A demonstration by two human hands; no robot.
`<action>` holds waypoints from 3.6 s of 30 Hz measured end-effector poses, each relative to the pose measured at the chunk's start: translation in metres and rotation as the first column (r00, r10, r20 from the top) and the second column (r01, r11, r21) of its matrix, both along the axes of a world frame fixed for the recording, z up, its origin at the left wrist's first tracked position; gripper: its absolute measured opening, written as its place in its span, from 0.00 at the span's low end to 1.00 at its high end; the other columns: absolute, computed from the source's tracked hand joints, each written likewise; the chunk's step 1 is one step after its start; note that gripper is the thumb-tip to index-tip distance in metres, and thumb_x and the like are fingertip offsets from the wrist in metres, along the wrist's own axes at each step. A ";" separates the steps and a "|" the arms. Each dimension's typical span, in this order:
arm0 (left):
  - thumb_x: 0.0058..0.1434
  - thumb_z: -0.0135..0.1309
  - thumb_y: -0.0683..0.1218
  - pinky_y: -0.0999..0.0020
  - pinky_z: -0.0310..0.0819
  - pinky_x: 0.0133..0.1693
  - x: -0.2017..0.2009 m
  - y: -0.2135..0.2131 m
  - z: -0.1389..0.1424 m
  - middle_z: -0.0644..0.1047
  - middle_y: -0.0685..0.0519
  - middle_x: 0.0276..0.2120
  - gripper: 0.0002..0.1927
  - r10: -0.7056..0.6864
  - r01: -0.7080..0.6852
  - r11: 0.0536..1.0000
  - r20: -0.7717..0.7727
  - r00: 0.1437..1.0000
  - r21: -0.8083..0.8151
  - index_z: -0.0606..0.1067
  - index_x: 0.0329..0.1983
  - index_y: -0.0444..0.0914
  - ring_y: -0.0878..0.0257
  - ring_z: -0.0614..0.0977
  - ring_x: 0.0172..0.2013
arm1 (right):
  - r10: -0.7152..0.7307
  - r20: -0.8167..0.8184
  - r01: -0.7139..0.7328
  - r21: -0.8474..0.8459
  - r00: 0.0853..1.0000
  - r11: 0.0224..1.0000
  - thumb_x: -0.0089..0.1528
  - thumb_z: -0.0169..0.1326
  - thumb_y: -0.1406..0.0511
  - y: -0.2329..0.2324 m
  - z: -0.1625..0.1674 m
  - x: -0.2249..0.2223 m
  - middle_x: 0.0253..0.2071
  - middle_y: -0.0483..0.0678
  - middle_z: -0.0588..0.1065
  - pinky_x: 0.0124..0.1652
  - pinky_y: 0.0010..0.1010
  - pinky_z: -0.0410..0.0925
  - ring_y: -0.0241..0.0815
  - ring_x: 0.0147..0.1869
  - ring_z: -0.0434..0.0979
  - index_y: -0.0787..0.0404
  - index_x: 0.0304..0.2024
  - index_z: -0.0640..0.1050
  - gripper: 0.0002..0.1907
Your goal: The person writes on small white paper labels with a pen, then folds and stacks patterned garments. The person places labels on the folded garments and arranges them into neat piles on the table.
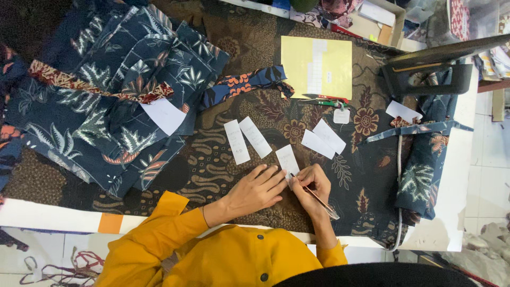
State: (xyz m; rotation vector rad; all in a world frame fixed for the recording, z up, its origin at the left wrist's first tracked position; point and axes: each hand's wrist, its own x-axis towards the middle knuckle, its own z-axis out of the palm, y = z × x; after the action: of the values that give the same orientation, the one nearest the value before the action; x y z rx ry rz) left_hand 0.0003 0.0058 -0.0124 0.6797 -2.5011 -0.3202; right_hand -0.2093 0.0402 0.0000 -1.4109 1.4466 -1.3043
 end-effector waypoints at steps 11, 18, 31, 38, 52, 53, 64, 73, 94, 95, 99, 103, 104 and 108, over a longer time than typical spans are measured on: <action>0.60 0.59 0.60 0.45 0.55 0.66 -0.002 -0.003 0.007 0.68 0.45 0.67 0.31 0.076 -0.086 0.993 0.110 0.991 0.084 0.74 0.61 0.39 0.45 0.68 0.63 | 0.010 -0.093 -0.018 -0.077 0.996 0.997 0.57 0.61 0.77 -0.005 0.004 0.002 0.32 0.48 0.71 0.38 0.26 0.68 0.37 0.36 0.74 0.63 0.26 0.66 0.16; 0.60 0.59 0.59 0.50 0.55 0.66 0.000 -0.006 0.003 0.67 0.43 0.68 0.32 0.062 -0.071 0.992 0.087 0.994 0.109 0.73 0.62 0.38 0.48 0.67 0.64 | 0.033 -0.088 -0.039 -0.062 0.996 0.997 0.57 0.61 0.77 -0.006 0.001 0.000 0.31 0.48 0.71 0.39 0.26 0.68 0.37 0.36 0.74 0.62 0.25 0.67 0.15; 0.61 0.60 0.56 0.52 0.56 0.67 0.001 -0.003 -0.003 0.71 0.45 0.64 0.29 0.042 -0.044 0.998 0.039 0.998 0.049 0.74 0.61 0.37 0.51 0.70 0.63 | 0.047 -0.140 -0.053 -0.043 0.989 0.998 0.56 0.62 0.76 -0.008 0.004 0.001 0.31 0.48 0.71 0.38 0.26 0.68 0.37 0.35 0.75 0.63 0.24 0.66 0.16; 0.62 0.59 0.56 0.52 0.57 0.66 0.002 -0.003 0.001 0.72 0.46 0.64 0.28 0.040 -0.042 0.998 0.039 0.998 0.049 0.74 0.61 0.37 0.51 0.70 0.63 | 0.026 -0.160 -0.035 -0.055 0.987 0.998 0.56 0.62 0.77 -0.008 0.005 0.002 0.30 0.48 0.70 0.38 0.26 0.68 0.37 0.35 0.74 0.63 0.24 0.66 0.17; 0.62 0.59 0.55 0.52 0.58 0.65 0.002 -0.004 0.003 0.72 0.47 0.64 0.27 0.037 -0.039 0.998 0.043 0.998 0.051 0.74 0.61 0.38 0.51 0.71 0.62 | -0.014 -0.161 0.001 -0.081 0.987 0.997 0.55 0.60 0.78 -0.008 0.005 0.003 0.31 0.48 0.70 0.37 0.26 0.68 0.37 0.35 0.74 0.63 0.24 0.65 0.16; 0.62 0.59 0.55 0.52 0.58 0.65 0.002 -0.003 0.003 0.72 0.47 0.64 0.27 0.036 -0.039 0.998 0.042 0.998 0.055 0.74 0.60 0.38 0.51 0.71 0.62 | -0.008 -0.153 -0.004 -0.075 0.988 0.997 0.55 0.61 0.78 -0.008 0.005 0.003 0.30 0.47 0.70 0.37 0.26 0.67 0.37 0.34 0.74 0.63 0.24 0.65 0.16; 0.62 0.60 0.54 0.52 0.59 0.65 0.003 -0.003 0.005 0.72 0.46 0.64 0.26 0.040 -0.042 0.997 0.032 0.999 0.063 0.74 0.60 0.38 0.51 0.71 0.61 | -0.007 -0.159 -0.005 -0.078 0.987 0.997 0.55 0.62 0.78 -0.008 0.005 0.002 0.30 0.48 0.70 0.37 0.26 0.67 0.37 0.34 0.73 0.63 0.24 0.66 0.16; 0.62 0.59 0.55 0.52 0.59 0.65 0.002 -0.003 0.002 0.72 0.47 0.64 0.26 0.045 -0.047 0.997 0.041 0.998 0.061 0.74 0.60 0.38 0.51 0.71 0.61 | -0.045 -0.161 0.032 -0.079 0.986 0.996 0.55 0.61 0.78 -0.006 0.004 0.002 0.31 0.48 0.70 0.38 0.26 0.67 0.37 0.35 0.73 0.63 0.25 0.66 0.16; 0.63 0.59 0.55 0.52 0.59 0.65 0.002 -0.003 0.002 0.72 0.46 0.64 0.25 0.045 -0.047 0.998 0.043 0.998 0.051 0.75 0.59 0.38 0.52 0.71 0.61 | -0.086 -0.207 0.062 -0.121 0.975 0.991 0.55 0.61 0.79 -0.008 0.005 0.003 0.31 0.48 0.70 0.39 0.27 0.68 0.38 0.36 0.74 0.64 0.25 0.66 0.16; 0.63 0.59 0.55 0.53 0.59 0.65 0.001 -0.004 0.002 0.72 0.46 0.64 0.25 0.044 -0.046 0.997 0.037 0.998 0.056 0.75 0.59 0.38 0.52 0.72 0.61 | -0.100 -0.226 0.075 -0.117 0.969 0.990 0.54 0.61 0.79 -0.008 0.006 0.003 0.31 0.48 0.70 0.39 0.27 0.68 0.38 0.35 0.74 0.64 0.25 0.66 0.16; 0.62 0.59 0.55 0.53 0.59 0.65 0.001 -0.003 0.002 0.72 0.46 0.64 0.25 0.043 -0.045 0.997 0.031 0.999 0.059 0.75 0.59 0.38 0.52 0.72 0.61 | -0.096 -0.216 0.076 -0.099 0.972 0.992 0.54 0.61 0.78 -0.006 0.005 0.002 0.31 0.49 0.69 0.38 0.27 0.67 0.39 0.36 0.73 0.64 0.24 0.66 0.16; 0.63 0.59 0.55 0.52 0.59 0.65 0.001 -0.003 0.001 0.72 0.46 0.64 0.25 0.043 -0.045 0.997 0.032 0.999 0.064 0.75 0.59 0.38 0.52 0.72 0.61 | -0.105 -0.182 0.090 -0.086 0.978 0.992 0.55 0.61 0.78 -0.006 0.003 0.000 0.31 0.48 0.69 0.39 0.27 0.67 0.38 0.36 0.73 0.64 0.25 0.66 0.16; 0.63 0.59 0.55 0.52 0.59 0.65 0.001 -0.003 0.001 0.72 0.46 0.65 0.25 0.043 -0.045 0.997 0.031 0.999 0.062 0.75 0.59 0.38 0.52 0.72 0.61 | -0.094 -0.181 0.082 -0.075 0.979 0.994 0.55 0.61 0.78 -0.006 0.003 -0.001 0.31 0.48 0.69 0.39 0.27 0.67 0.38 0.36 0.72 0.64 0.25 0.66 0.16; 0.63 0.59 0.55 0.52 0.59 0.65 0.001 -0.004 0.000 0.72 0.47 0.65 0.25 0.050 -0.051 0.997 0.022 0.999 0.058 0.75 0.59 0.38 0.51 0.72 0.61 | -0.106 -0.164 0.094 -0.080 0.981 0.992 0.55 0.61 0.78 -0.006 0.002 -0.002 0.31 0.48 0.69 0.39 0.26 0.67 0.38 0.36 0.72 0.63 0.25 0.66 0.16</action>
State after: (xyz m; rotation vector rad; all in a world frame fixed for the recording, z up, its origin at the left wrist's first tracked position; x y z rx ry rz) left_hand 0.0009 0.0022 -0.0124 0.7716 -2.4976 -0.3709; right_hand -0.2109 0.0338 0.0019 -1.5438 1.6142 -1.3376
